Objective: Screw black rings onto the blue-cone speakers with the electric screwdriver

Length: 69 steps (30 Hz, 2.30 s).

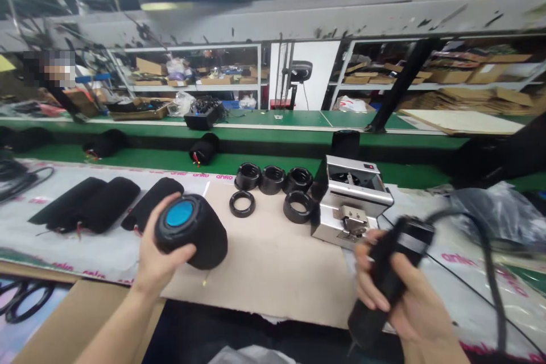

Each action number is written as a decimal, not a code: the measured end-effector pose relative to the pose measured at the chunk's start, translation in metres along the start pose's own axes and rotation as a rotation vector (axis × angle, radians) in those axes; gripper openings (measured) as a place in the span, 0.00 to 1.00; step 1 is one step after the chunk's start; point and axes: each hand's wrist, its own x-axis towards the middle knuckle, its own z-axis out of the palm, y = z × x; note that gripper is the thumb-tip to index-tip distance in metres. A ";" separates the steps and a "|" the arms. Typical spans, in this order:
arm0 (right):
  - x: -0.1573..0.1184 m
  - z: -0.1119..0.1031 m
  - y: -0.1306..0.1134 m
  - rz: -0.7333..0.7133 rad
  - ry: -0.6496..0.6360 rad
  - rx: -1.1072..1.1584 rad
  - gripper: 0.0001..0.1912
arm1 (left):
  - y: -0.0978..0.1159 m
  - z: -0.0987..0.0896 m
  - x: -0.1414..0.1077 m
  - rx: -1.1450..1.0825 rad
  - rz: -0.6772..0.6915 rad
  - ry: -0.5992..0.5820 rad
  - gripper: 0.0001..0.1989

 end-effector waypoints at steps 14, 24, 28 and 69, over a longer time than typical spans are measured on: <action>0.134 0.188 0.072 -0.074 -0.332 -1.466 0.19 | -0.019 0.033 -0.074 -0.002 0.005 -0.032 0.47; 0.082 0.158 0.038 -0.128 -0.312 -1.471 0.24 | -0.003 0.000 -0.053 -0.213 -0.175 -0.435 0.54; 0.042 0.107 0.028 0.009 -0.286 -1.447 0.22 | 0.000 -0.020 -0.032 -0.160 -0.177 -0.521 0.57; 0.006 0.049 0.076 -0.009 0.003 -1.441 0.25 | 0.058 0.048 -0.027 -0.048 -0.037 -0.577 0.44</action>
